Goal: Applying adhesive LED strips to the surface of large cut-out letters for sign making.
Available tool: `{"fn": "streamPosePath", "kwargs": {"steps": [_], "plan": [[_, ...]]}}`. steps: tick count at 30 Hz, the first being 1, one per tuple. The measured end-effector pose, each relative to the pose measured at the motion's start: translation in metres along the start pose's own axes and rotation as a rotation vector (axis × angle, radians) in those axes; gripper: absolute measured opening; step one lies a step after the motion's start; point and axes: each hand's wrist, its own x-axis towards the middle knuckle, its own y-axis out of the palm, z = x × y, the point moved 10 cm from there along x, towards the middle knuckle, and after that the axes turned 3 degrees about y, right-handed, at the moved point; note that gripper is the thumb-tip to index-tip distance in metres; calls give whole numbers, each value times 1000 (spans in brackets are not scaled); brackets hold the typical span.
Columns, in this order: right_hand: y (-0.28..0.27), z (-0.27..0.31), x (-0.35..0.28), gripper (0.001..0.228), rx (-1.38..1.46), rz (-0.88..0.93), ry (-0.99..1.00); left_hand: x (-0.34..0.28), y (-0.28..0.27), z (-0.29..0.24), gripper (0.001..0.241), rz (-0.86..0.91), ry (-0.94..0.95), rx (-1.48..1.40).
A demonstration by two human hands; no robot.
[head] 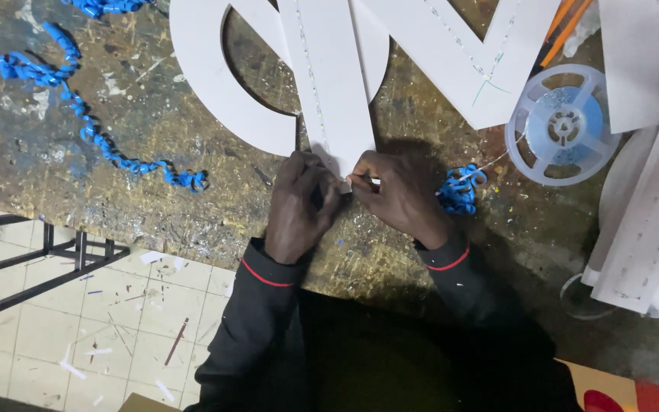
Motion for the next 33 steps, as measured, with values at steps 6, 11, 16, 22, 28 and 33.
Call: {"fn": "streamPosePath", "kwargs": {"steps": [6,11,16,22,28,33], "plan": [[6,-6,1,14,49,26,40,-4,6,6,5,16,-53,19],[-11,11,2,13,-27,16,65,0,6,9,5,22,-159,-78],[-10,3,0,13,-24,18,40,2,5,11,7,-1,-161,-151],[-29,21,-9,10,-72,-52,-32,-3,6,6,9,-43,-79,-137],[-31,22,-13,11,-169,-119,-63,-13,-5,-17,14,-148,38,-41],[-26,10,-13,10,-169,-75,23,-13,-18,-61,16,-69,96,73]]}}
